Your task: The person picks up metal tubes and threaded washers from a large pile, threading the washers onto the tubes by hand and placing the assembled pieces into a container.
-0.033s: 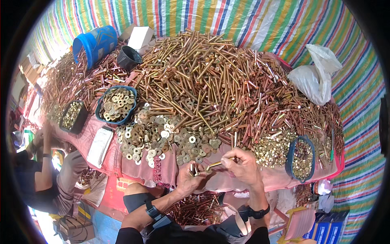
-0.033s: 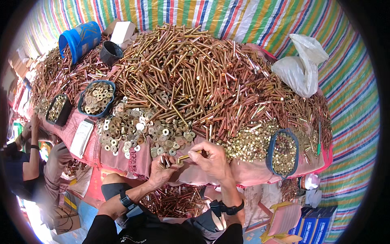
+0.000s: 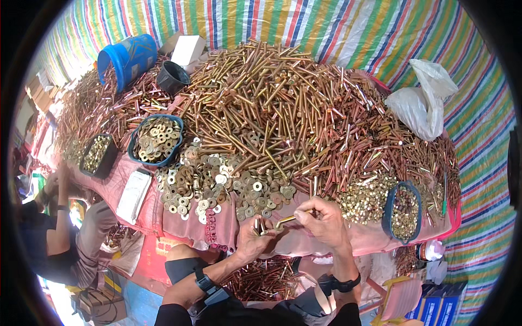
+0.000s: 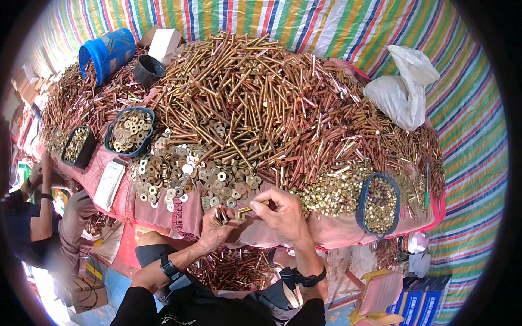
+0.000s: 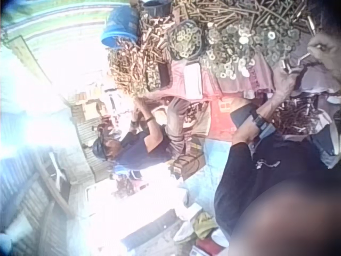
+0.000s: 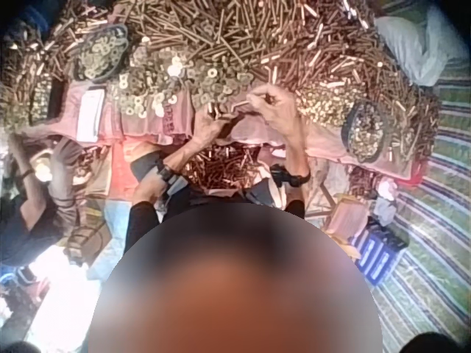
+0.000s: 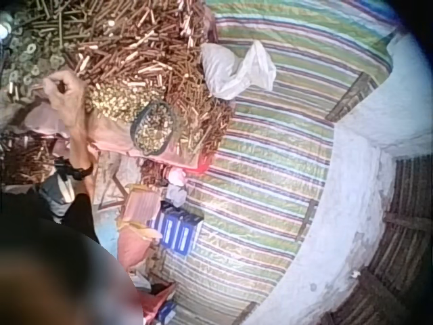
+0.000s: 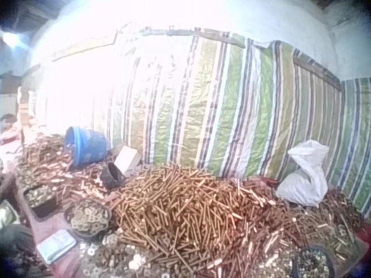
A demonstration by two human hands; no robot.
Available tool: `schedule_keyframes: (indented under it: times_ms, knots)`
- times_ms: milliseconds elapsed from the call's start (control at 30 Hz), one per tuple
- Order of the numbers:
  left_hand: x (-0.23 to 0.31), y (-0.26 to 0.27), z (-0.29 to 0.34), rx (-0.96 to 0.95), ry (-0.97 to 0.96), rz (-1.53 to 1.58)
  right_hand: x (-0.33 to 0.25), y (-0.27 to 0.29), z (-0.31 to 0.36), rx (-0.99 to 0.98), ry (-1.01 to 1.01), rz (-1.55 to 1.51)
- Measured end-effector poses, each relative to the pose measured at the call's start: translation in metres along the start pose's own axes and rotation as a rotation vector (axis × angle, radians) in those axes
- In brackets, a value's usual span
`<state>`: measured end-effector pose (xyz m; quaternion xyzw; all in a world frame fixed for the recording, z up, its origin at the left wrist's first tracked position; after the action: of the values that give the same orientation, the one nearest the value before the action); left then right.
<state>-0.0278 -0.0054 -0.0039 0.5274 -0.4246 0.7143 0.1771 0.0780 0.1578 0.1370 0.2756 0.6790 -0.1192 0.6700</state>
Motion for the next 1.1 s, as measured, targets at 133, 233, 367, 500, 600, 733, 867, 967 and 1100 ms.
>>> schedule_keyframes:
  times_ms: [133,233,367,500,600,733,867,967,1100]
  knots:
    - [0.003,-0.002,0.002,0.031,-0.033,-0.132,-0.016,-0.010,-0.002,0.046,0.316,0.360]
    - [0.007,-0.003,0.003,0.014,-0.034,-0.166,-0.023,-0.020,-0.001,0.046,0.489,0.557]
    - [0.006,-0.002,-0.002,0.002,-0.064,-0.169,-0.013,-0.031,-0.003,-0.044,0.528,0.635]
    - [0.000,0.001,-0.001,0.021,-0.143,-0.273,0.015,-0.041,-0.002,-0.139,0.396,0.569]
    - [0.001,0.004,-0.001,0.099,-0.233,-0.508,0.033,-0.044,0.003,-0.190,0.313,0.505]
    - [0.005,0.003,0.005,0.069,-0.353,-0.600,0.040,-0.039,0.010,-0.199,0.315,0.501]
    - [0.002,0.001,0.003,0.095,-0.324,-0.596,0.036,-0.005,0.017,-0.019,0.450,0.772]
    - [-0.002,0.002,0.001,0.076,-0.369,-0.522,0.046,0.044,0.026,0.235,-0.013,0.784]
    - [-0.005,0.005,0.001,0.072,-0.266,-0.504,0.070,0.059,0.026,0.192,-0.153,0.996]
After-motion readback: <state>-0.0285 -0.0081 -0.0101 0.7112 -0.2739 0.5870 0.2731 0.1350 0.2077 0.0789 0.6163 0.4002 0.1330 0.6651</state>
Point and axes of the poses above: each hand's wrist, its own z-axis away from the middle knuckle, its own y-axis out of the back of the hand, x = y × z, the point moved 2 cm from there along -z, towards the middle knuckle, and after that the axes turned 3 degrees about -z, right-handed, at the moved point
